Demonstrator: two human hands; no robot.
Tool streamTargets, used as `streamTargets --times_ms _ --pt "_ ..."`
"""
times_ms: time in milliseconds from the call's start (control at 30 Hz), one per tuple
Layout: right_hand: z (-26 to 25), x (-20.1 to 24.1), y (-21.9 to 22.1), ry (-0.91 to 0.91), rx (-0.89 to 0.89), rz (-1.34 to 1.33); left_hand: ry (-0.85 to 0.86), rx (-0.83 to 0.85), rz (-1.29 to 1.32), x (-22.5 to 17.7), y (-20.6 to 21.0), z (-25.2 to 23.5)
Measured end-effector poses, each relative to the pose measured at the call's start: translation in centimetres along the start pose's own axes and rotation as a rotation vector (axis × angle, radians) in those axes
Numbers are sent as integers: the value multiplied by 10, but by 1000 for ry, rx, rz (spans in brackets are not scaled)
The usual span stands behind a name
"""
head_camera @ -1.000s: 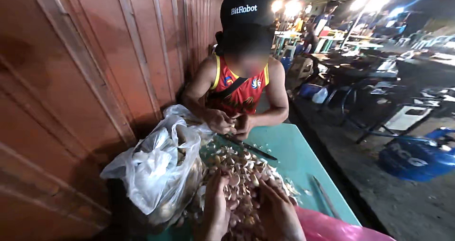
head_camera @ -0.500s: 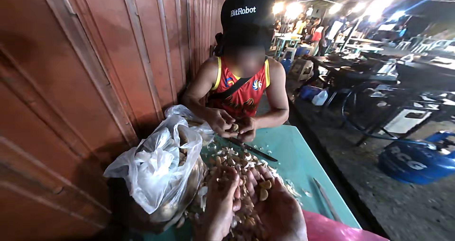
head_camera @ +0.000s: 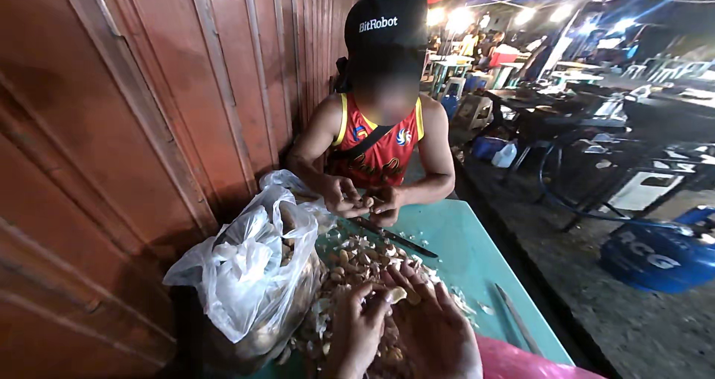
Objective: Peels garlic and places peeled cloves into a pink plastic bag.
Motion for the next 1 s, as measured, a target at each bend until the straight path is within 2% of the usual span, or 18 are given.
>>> streamTargets --times_ms 100,167,267,333,400,467,533,633,700,800,867,933,1000 --pt "3 -3 1 -16 -142 138 -75 -8 104 2 0 1" --pt "6 -5 3 -24 -121 174 -55 -22 104 3 0 0" --pt "9 -4 5 -95 -28 255 69 -65 -30 0 -2 -2" --pt "12 -2 6 -210 -55 380 180 -98 -140 -6 -2 0" --pt "14 1 8 -311 -75 466 212 -123 -170 -12 -2 4" --pt "15 4 11 -326 -104 458 146 -160 -82 -14 -3 7" --pt "17 6 15 -290 -177 407 40 -188 150 -7 -2 5" --pt "17 9 16 -253 -254 358 -255 -127 546 -5 2 4" --pt "18 9 17 -254 -255 402 -458 -156 768 -6 2 6" --pt "20 10 21 -390 -95 811 -595 -197 1007 -4 -3 4" --pt "18 7 21 -527 -10 1114 -596 -210 1124 -4 -7 1" --pt "18 5 23 -656 15 1359 -599 -242 1179 -5 -10 0" --pt "26 5 35 -649 4 1583 -595 -272 1183 -5 -12 -1"
Point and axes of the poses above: each hand's wrist, its own z-axis away from the middle knuckle, its own y-axis out of the palm, x = y × z, the point moved 6 cm from there along -z, towards the middle knuckle, and after that the axes turned 9 degrees about -x, right-handed, at the moved point
